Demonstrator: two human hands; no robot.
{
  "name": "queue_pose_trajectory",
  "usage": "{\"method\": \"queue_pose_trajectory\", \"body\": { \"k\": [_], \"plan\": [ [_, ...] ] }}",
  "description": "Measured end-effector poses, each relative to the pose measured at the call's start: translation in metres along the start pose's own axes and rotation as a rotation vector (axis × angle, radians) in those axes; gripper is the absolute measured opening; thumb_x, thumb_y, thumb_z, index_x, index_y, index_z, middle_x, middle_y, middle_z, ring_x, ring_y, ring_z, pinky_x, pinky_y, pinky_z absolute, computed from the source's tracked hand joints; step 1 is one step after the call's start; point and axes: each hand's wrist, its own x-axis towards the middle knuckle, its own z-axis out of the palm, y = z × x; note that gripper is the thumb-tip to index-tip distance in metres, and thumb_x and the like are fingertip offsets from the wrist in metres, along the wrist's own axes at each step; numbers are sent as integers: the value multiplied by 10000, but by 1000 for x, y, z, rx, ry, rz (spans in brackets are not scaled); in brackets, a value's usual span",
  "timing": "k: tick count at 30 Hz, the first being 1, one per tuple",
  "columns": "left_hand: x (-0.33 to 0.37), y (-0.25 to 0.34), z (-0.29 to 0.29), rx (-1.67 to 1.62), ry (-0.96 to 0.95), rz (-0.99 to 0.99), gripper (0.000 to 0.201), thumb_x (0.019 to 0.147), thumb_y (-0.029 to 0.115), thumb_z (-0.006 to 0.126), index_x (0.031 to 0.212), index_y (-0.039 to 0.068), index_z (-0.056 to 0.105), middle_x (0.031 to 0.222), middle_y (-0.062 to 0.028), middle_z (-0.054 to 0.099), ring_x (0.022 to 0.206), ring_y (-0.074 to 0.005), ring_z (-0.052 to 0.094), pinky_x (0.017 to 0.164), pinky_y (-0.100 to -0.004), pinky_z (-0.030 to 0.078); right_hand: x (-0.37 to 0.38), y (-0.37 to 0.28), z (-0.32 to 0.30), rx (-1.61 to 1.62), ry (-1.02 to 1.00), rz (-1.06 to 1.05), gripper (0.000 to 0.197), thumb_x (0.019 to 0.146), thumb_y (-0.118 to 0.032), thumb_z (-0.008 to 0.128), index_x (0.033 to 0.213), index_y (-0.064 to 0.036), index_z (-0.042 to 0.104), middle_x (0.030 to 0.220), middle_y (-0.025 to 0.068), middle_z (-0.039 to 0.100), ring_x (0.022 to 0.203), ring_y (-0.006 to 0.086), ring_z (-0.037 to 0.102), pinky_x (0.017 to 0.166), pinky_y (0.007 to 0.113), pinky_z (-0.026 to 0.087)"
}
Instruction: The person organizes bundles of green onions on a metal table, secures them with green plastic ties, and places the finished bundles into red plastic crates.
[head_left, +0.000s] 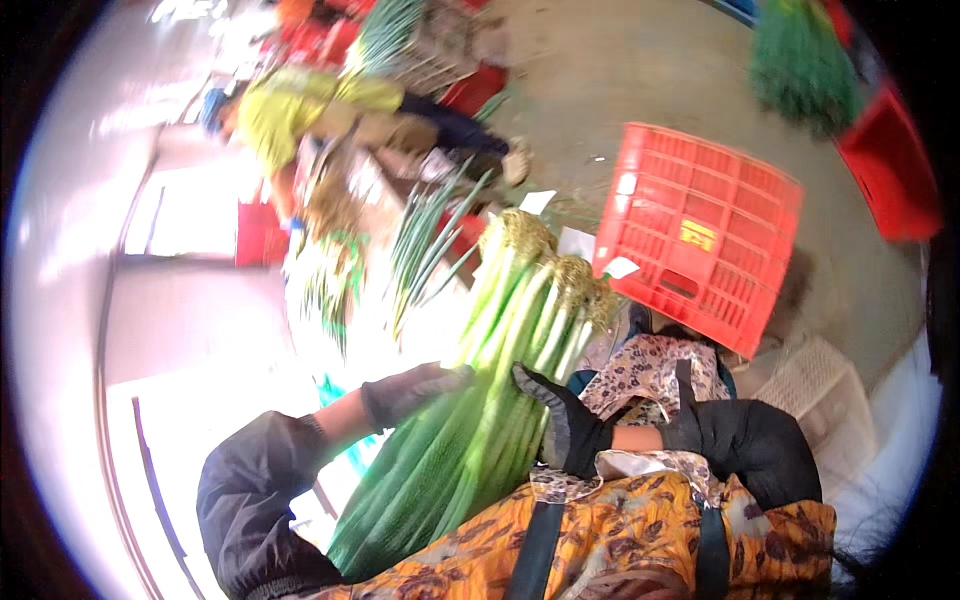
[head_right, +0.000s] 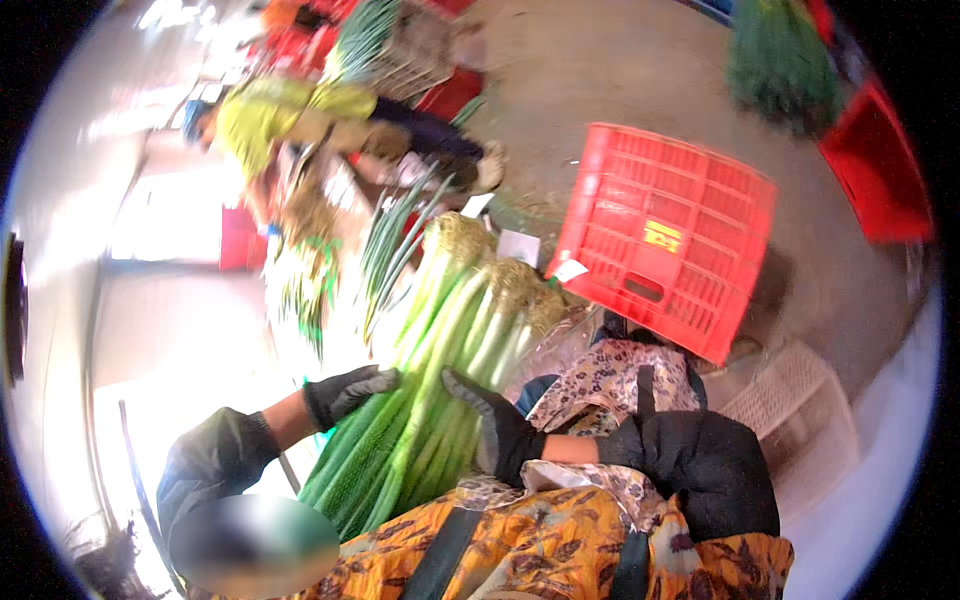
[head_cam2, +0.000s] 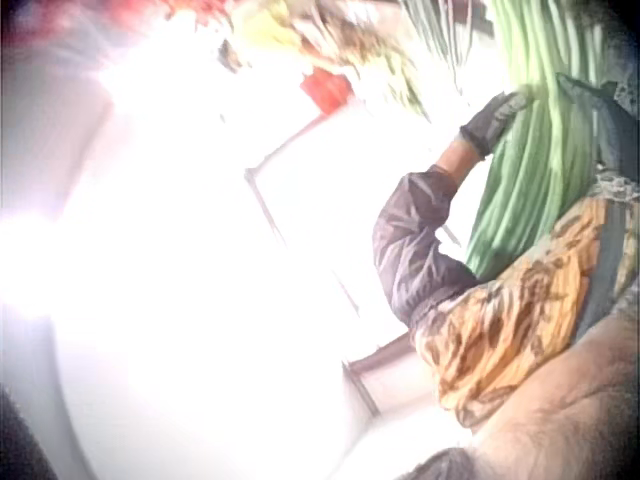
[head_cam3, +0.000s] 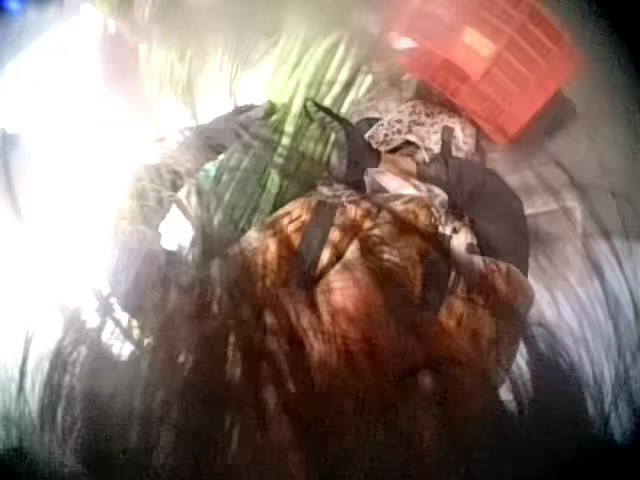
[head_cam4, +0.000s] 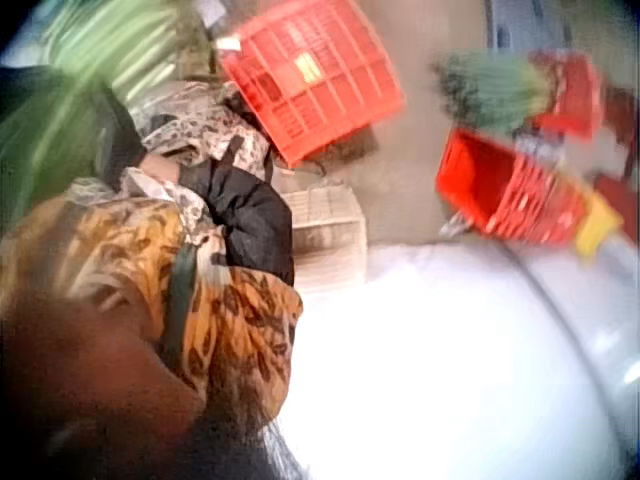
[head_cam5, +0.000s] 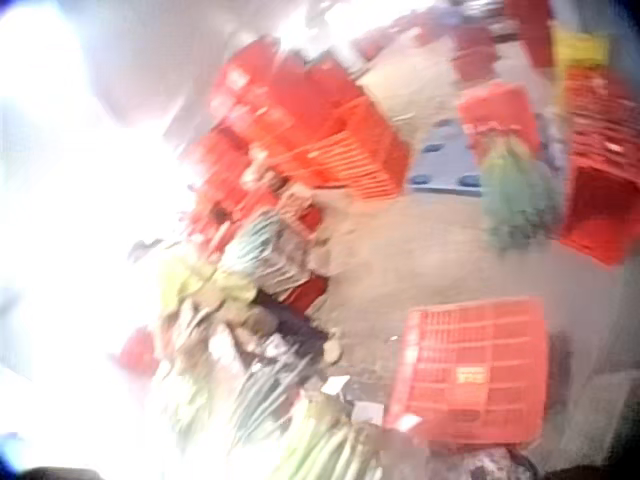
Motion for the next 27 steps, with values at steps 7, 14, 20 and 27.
{"method": "queue_pose_trajectory", "body": {
  "k": [7, 14, 20, 27],
  "plan": [
    [77, -207, 47, -763, -35, -80, 377, 972, 322, 445, 1212, 49, 547, 1107, -85, 622, 945, -124, 584, 852, -289, 470, 89, 43, -183, -645, -232, 247, 519, 972, -290, 486, 1439, -141, 316, 1483, 16, 298, 1333, 170, 332, 1080, 422, 293],
    [42, -334, -16, -868, 89, -74, 347, 959, 376, 491, 1068, 69, 612, 868, -2, 643, 682, -80, 585, 607, -247, 494, 194, 159, -192, -821, -289, 118, 487, 964, -281, 494, 1404, -111, 372, 1431, 48, 379, 1305, 194, 365, 1067, 435, 321],
    [-12, -371, -139, -878, -21, -266, 385, 940, 359, 517, 1173, 62, 594, 1051, -72, 669, 896, -129, 642, 834, -305, 514, 273, 245, -149, -794, -262, -76, 589, 946, -333, 513, 1433, -69, 312, 1465, 80, 331, 1352, 191, 298, 1115, 364, 256],
    [56, -379, -223, -910, -139, -361, 588, 910, 523, 498, 1263, 52, 529, 1157, -86, 625, 984, -155, 613, 889, -323, 487, 340, 215, -140, 88, 111, 379, 531, 942, -342, 518, 1378, -72, 381, 1394, 115, 405, 1282, 235, 391, 1056, 417, 325]
  ]
}}
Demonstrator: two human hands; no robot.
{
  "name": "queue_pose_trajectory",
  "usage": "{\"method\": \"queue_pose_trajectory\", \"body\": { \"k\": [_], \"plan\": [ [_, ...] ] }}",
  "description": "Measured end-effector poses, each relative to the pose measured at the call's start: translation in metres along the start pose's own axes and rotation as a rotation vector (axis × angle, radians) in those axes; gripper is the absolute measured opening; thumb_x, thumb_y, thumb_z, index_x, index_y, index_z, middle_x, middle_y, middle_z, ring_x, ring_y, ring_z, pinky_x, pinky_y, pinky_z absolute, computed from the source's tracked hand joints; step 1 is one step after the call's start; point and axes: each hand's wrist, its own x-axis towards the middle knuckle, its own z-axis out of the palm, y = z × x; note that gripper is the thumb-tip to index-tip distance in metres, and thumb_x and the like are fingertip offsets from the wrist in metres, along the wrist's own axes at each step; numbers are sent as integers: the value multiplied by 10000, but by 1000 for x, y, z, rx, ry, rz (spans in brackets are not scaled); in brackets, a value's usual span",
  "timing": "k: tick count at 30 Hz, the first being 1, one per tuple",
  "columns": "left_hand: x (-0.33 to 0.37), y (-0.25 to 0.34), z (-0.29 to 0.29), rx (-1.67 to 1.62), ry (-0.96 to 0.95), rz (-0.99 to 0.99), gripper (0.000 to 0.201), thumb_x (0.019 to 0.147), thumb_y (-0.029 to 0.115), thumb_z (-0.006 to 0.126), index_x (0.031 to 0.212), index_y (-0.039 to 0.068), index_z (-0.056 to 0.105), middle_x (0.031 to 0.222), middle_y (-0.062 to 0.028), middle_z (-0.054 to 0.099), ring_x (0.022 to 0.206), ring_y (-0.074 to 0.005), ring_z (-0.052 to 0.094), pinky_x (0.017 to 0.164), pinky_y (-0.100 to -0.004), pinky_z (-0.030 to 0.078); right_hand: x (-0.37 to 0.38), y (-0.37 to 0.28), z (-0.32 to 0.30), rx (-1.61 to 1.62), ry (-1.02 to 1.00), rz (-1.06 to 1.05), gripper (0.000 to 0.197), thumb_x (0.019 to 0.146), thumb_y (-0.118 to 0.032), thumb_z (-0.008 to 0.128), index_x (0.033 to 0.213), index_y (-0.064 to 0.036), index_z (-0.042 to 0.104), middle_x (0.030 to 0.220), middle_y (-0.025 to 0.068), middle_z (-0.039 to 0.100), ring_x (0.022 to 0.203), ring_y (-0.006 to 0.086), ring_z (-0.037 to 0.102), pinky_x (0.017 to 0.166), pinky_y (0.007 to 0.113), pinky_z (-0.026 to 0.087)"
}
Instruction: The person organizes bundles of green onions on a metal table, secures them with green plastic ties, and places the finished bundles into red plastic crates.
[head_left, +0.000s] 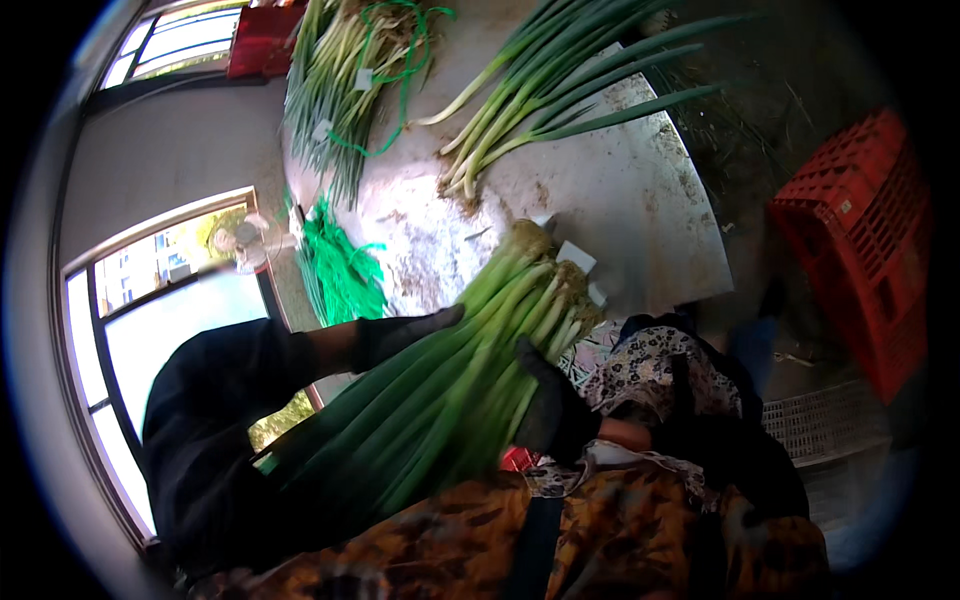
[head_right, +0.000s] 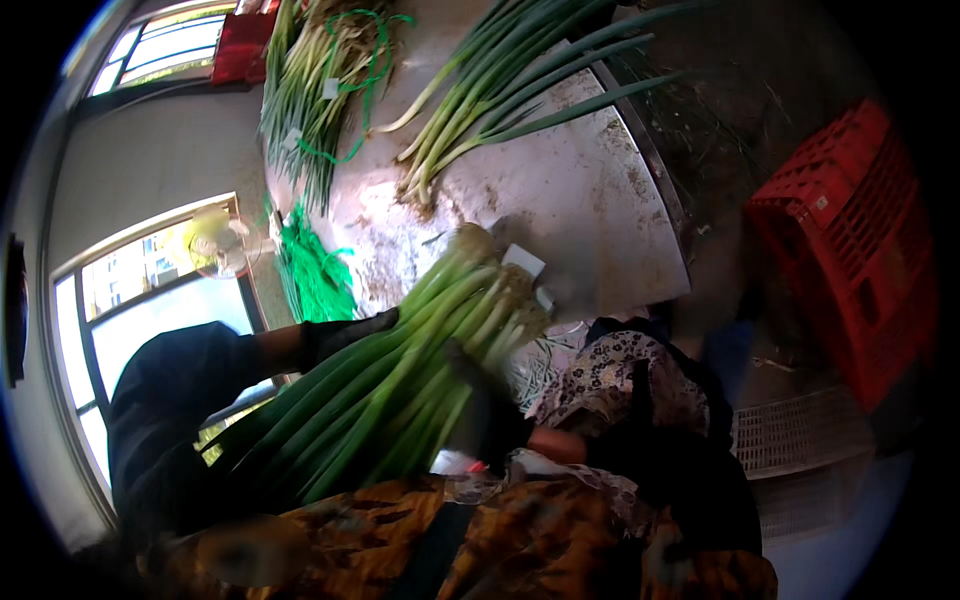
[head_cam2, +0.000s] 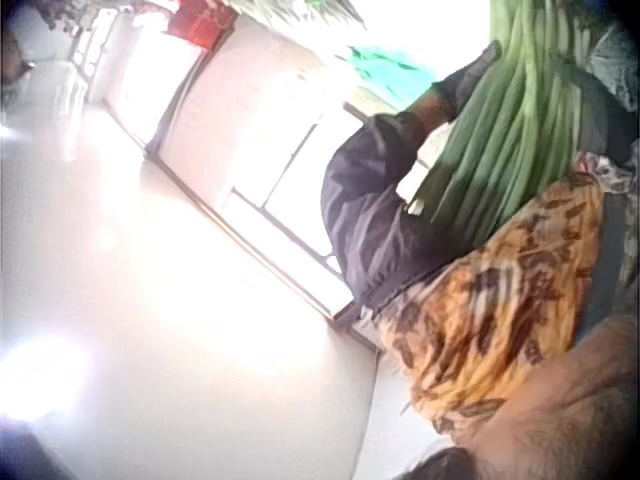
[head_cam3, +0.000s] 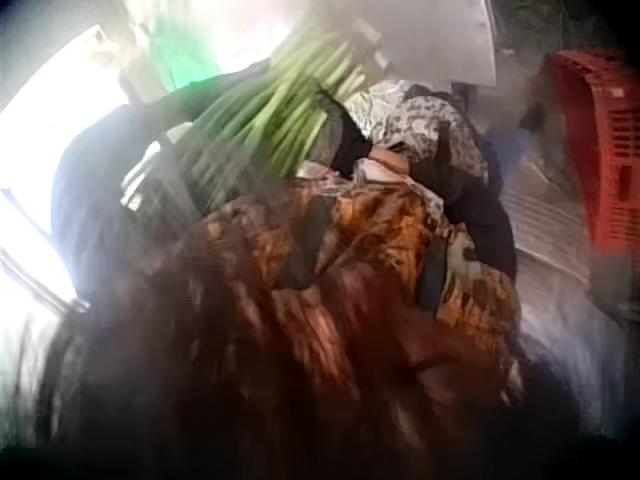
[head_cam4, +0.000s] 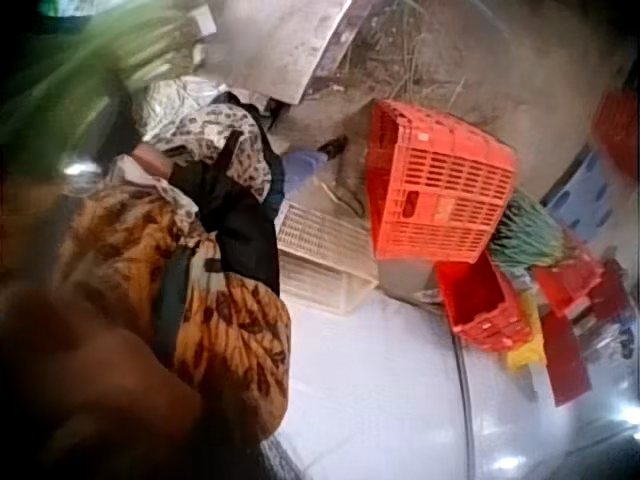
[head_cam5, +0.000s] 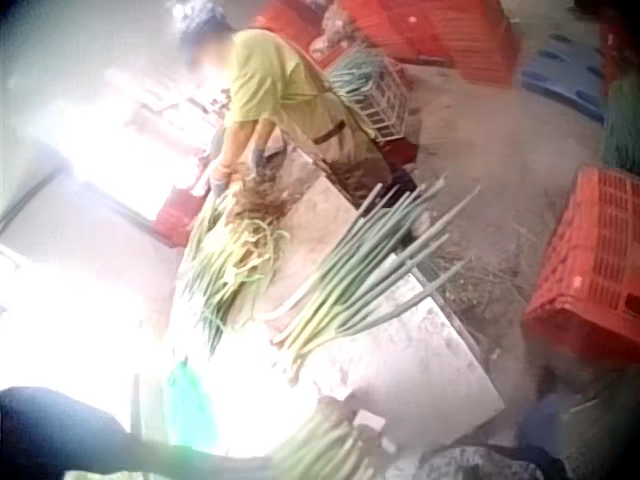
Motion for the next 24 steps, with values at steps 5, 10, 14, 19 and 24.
{"method": "queue_pose_trajectory", "body": {
  "k": [5, 10, 14, 19, 24],
  "plan": [
    [57, 39, 7, 29, -8, 52, 614, 907, 538, 492, 1276, 47, 515, 1175, -88, 612, 1006, -153, 600, 895, -325, 481, 29, -33, -22, 184, -75, -17, 442, 961, -314, 491, 1336, -88, 428, 1318, 119, 486, 1207, 256, 480, 997, 460, 403],
    [67, 38, 20, 68, -19, 108, 641, 904, 552, 487, 1290, 42, 500, 1193, -90, 599, 1029, -152, 588, 902, -327, 475, 58, -28, -72, -55, 54, -157, 394, 970, -300, 476, 1304, -90, 460, 1253, 129, 540, 1143, 269, 543, 949, 481, 455],
    [47, 15, 34, 234, -64, 233, 662, 901, 564, 483, 1302, 38, 489, 1208, -92, 589, 1046, -151, 578, 907, -329, 470, 54, -24, -105, -188, 93, -385, 401, 970, -302, 473, 1302, -78, 458, 1239, 130, 548, 1134, 264, 549, 938, 462, 469],
    [57, -4, 79, 396, -101, 366, 812, 871, 176, 652, 1485, 109, 123, 1286, -68, 507, 1051, -130, 555, 896, -284, 467, -10, -19, -148, -308, 163, -457, 422, 961, -279, 499, 1314, -55, 441, 1269, 124, 527, 1146, 260, 530, 957, 430, 439],
    [96, -47, 159, 452, -163, 421, 906, 784, -44, 687, 1477, 110, 124, 1269, -95, 502, 1029, -158, 569, 846, -313, 523, -139, -19, -117, -138, 387, -314, 504, 921, -227, 578, 1344, 1, 428, 1339, 80, 490, 1197, 196, 466, 1037, 324, 313]
  ]
}}
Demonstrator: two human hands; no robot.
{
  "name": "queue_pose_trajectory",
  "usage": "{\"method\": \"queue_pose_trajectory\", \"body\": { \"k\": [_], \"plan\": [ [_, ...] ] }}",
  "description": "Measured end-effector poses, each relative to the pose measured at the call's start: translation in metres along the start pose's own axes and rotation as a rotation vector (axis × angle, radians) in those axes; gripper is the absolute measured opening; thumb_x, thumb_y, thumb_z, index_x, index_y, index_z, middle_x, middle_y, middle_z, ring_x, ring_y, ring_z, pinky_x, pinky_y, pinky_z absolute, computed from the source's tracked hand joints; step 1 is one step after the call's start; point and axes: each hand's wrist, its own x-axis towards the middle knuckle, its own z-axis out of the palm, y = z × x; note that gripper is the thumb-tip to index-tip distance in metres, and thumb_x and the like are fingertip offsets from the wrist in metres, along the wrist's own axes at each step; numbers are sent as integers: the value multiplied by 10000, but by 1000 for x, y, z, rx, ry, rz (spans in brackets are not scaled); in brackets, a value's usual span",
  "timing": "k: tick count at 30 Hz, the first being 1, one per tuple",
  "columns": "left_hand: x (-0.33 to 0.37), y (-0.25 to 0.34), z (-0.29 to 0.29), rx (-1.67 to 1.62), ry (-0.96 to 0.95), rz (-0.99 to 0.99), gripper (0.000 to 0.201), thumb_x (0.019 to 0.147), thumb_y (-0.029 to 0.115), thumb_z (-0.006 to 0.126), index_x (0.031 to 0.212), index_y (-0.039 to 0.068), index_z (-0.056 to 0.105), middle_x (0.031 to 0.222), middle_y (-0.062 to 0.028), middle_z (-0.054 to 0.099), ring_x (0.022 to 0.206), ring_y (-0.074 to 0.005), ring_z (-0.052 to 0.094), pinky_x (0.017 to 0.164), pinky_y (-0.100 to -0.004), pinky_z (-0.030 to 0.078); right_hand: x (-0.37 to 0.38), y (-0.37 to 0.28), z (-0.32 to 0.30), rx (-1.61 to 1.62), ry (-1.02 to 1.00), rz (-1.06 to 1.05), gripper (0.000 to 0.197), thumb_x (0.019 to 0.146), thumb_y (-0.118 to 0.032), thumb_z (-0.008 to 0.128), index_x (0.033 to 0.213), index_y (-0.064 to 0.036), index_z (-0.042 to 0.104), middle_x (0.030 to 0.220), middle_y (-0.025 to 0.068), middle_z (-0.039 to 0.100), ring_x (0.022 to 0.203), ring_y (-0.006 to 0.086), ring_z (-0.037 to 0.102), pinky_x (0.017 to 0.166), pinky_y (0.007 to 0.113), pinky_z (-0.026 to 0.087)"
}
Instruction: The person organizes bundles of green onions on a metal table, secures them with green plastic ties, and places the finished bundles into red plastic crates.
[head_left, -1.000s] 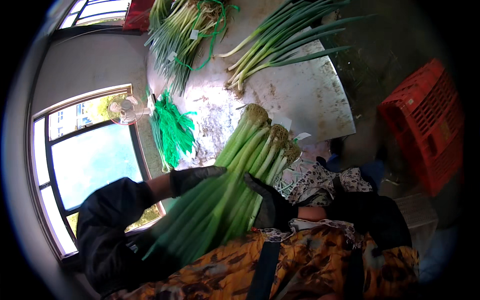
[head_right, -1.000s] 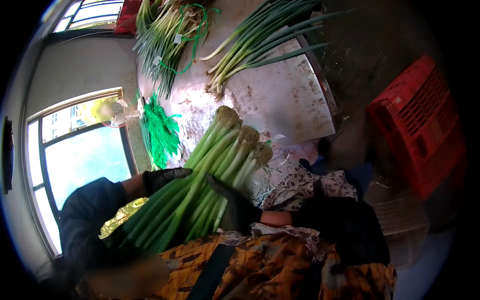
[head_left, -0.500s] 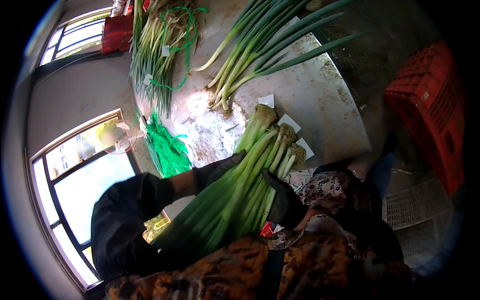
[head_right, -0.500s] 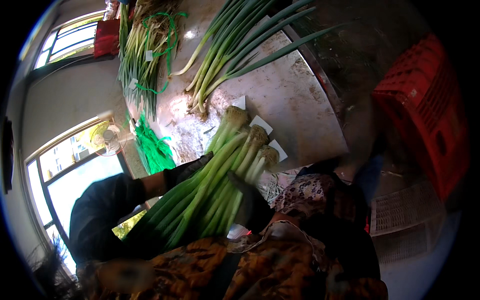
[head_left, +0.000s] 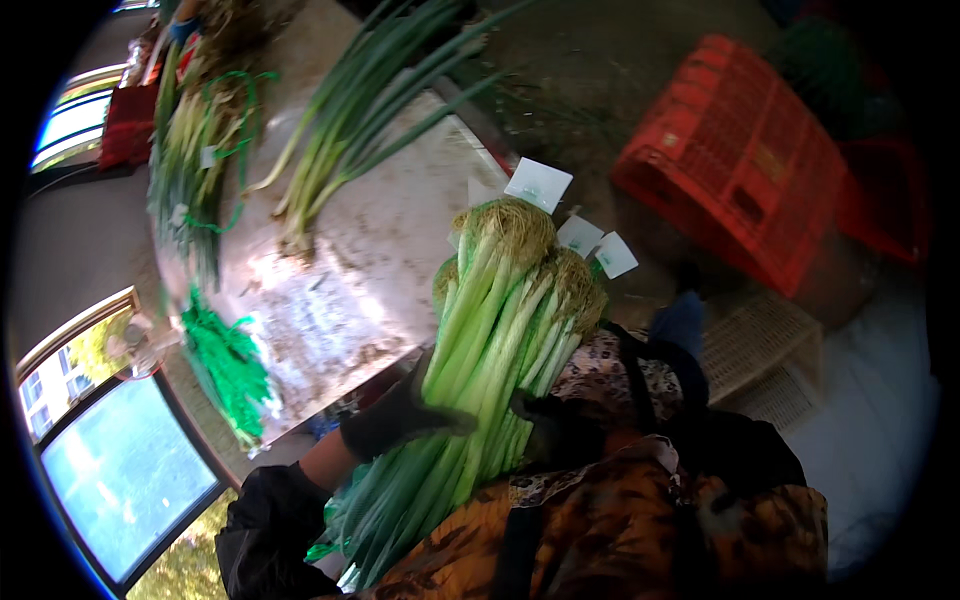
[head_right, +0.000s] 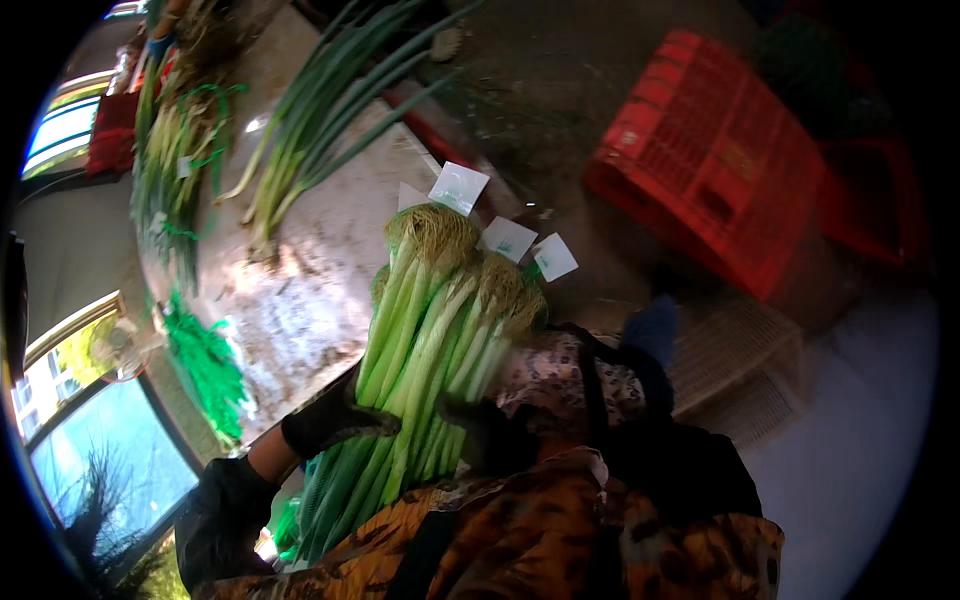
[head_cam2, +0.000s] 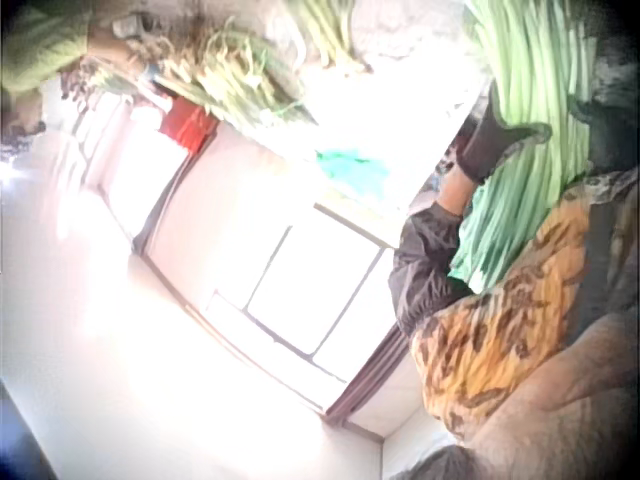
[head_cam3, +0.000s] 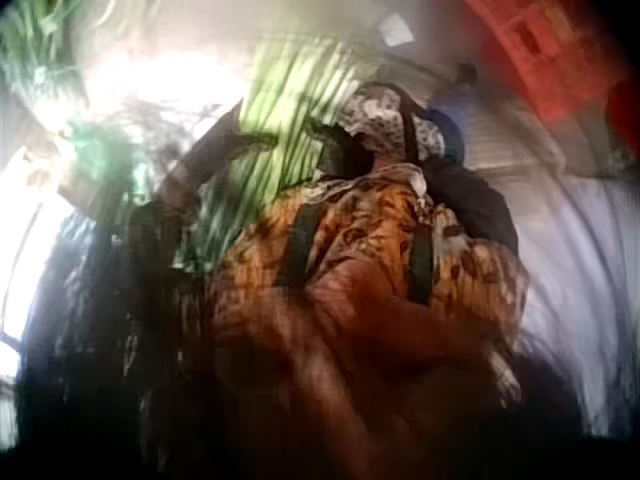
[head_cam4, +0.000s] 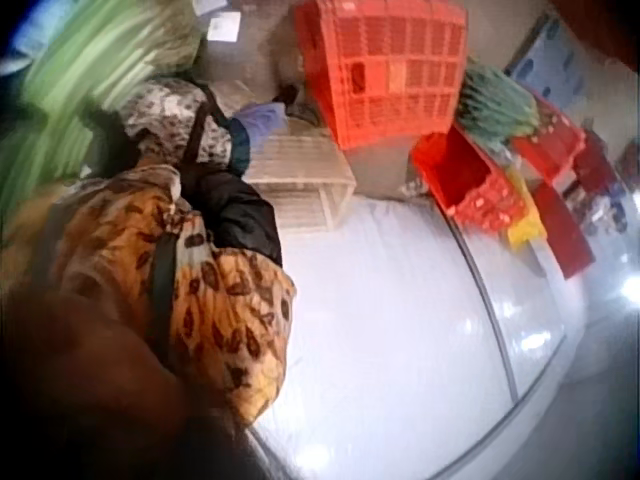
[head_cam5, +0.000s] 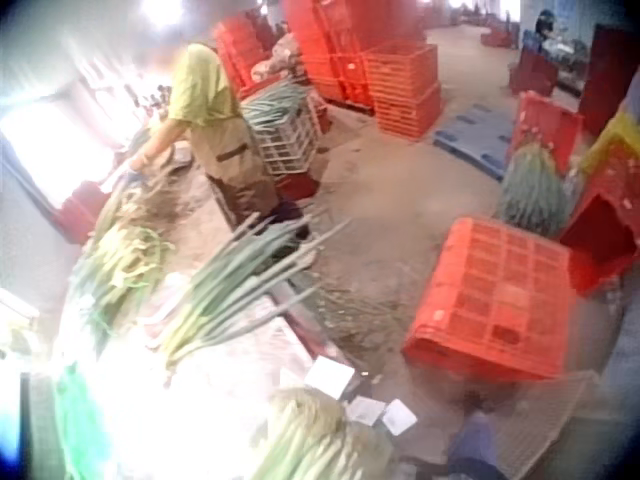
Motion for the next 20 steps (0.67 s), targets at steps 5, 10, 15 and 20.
{"method": "queue_pose_trajectory", "body": {
  "k": [5, 10, 15, 20],
  "plan": [
    [85, -14, 83, -18, -73, -15, 853, 835, -19, 646, 1481, 108, 104, 1325, -132, 466, 1021, -191, 608, 889, -331, 519, -61, -61, -95, 187, -94, 289, 587, 911, -419, 551, 1318, -18, 414, 1295, 154, 510, 1179, 336, 486, 1008, 451, 378],
    [211, -7, 159, 245, -209, -167, 600, 900, 289, 599, 1392, 39, 364, 1332, -95, 518, 1240, -185, 470, 1094, -336, 293, -76, -137, -197, 238, -190, 32, 480, 953, -420, 474, 1272, -61, 471, 1242, 141, 552, 1120, 279, 547, 979, 477, 421],
    [412, -48, 161, 166, -348, 31, 474, 904, 248, 616, 1293, 4, 497, 1275, -101, 560, 1161, -176, 537, 1012, -328, 414, -16, -235, -308, 201, -145, -259, 478, 948, -438, 472, 1246, -65, 509, 1156, 132, 577, 1029, 263, 584, 883, 434, 492],
    [584, -25, 169, 500, -182, 387, 774, 779, 415, 725, 1330, -23, 403, 1312, -178, 497, 1220, -242, 476, 1022, -339, 391, 73, -360, -428, 73, -258, -691, 402, 986, -371, 414, 1244, -79, 509, 1094, 109, 603, 963, 264, 595, 852, 397, 503]
  ]
}}
